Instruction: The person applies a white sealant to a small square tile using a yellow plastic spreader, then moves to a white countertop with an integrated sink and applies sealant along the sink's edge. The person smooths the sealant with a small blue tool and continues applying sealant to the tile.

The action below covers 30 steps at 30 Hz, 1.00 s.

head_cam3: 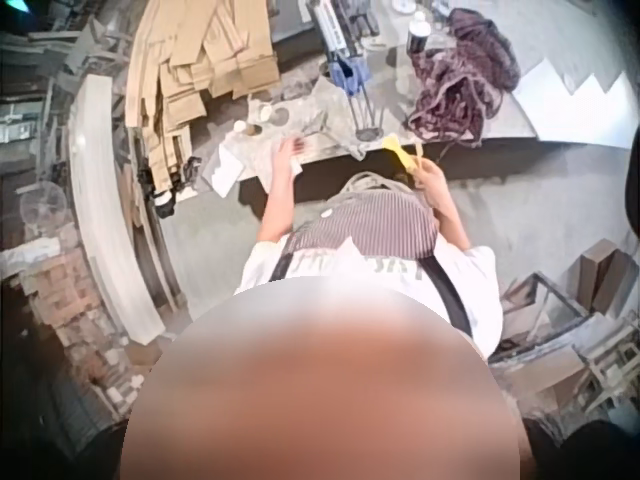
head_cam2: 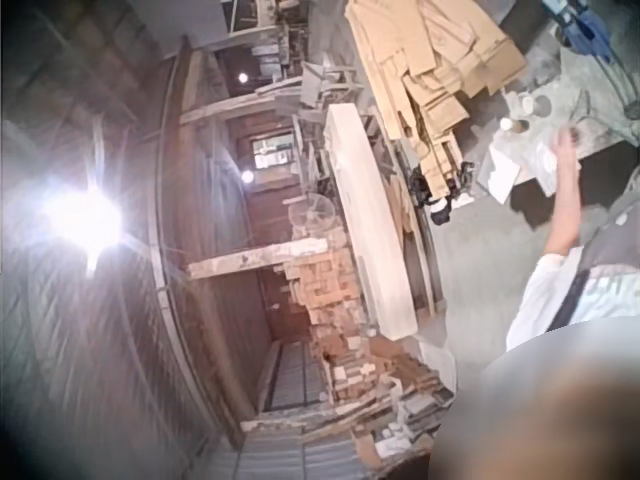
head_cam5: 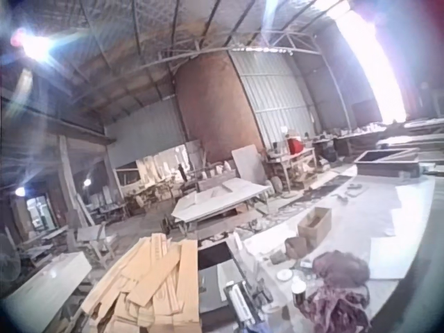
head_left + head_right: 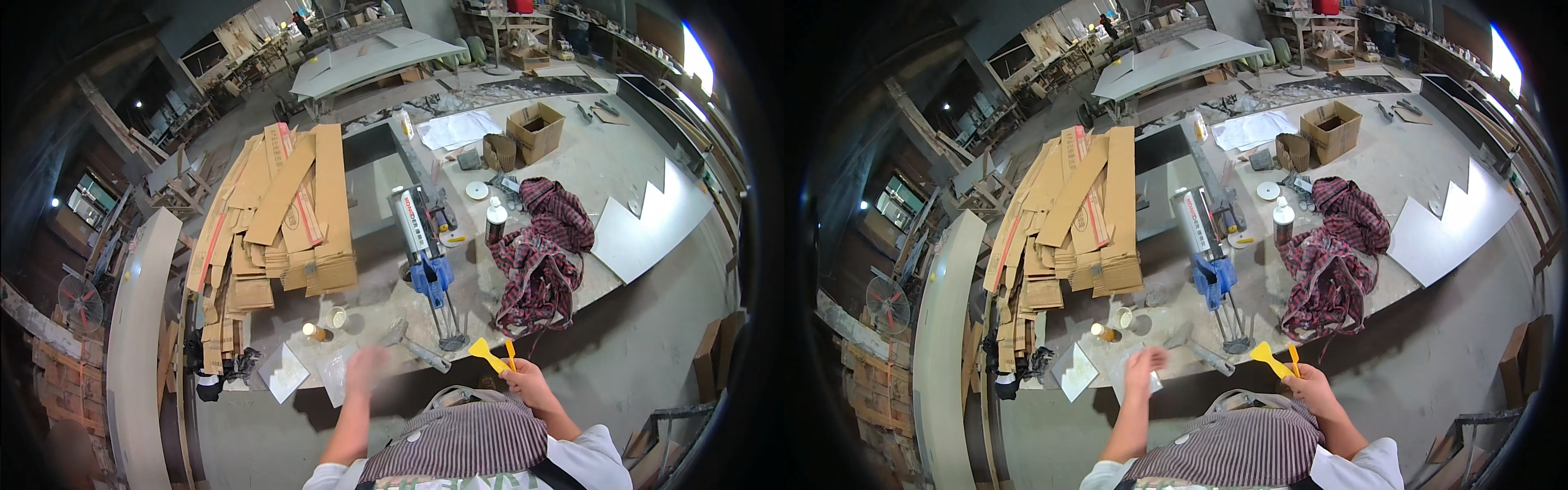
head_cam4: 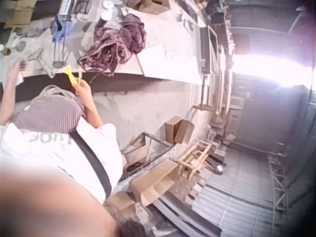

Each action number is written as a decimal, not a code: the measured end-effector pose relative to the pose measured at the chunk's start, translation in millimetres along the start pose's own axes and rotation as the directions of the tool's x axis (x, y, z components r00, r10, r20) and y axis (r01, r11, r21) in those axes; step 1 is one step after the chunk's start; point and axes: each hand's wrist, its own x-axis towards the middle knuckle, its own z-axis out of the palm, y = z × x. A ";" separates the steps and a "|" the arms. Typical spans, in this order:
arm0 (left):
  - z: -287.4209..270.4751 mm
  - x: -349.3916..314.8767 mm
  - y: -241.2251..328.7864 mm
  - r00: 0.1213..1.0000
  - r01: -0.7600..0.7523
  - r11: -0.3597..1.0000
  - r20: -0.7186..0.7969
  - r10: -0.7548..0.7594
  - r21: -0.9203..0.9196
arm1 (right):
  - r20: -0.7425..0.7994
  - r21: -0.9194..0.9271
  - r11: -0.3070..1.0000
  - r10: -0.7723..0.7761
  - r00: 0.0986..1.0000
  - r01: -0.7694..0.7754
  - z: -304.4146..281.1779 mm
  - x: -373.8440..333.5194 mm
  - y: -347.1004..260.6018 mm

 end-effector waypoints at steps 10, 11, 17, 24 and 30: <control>161.4 108.3 24.3 0.646 0.742 -0.013 0.721 -0.251 -0.670 | -0.030 -0.133 0.991 0.011 1.000 -0.014 -59.8 -8.3 -28.9; 192.1 86.6 50.0 0.727 0.623 0.025 0.567 -0.386 -0.782 | -0.052 -0.133 0.991 -0.002 0.999 -0.005 -71.3 -12.0 -25.8; 186.0 61.1 54.8 0.682 0.708 -0.243 0.731 -0.010 -0.663 | 0.008 -0.224 0.974 0.029 1.000 -0.026 -88.2 -10.5 -19.3; 130.9 -10.2 117.2 0.917 0.193 0.420 0.315 0.243 -0.887 | 0.140 -0.278 0.960 0.083 0.987 -0.041 -45.6 -5.6 -63.9; 34.8 -88.9 163.3 0.774 -0.608 0.560 -0.263 0.576 -0.564 | 0.196 -0.292 0.954 0.129 0.972 -0.067 -1.6 14.1 -60.3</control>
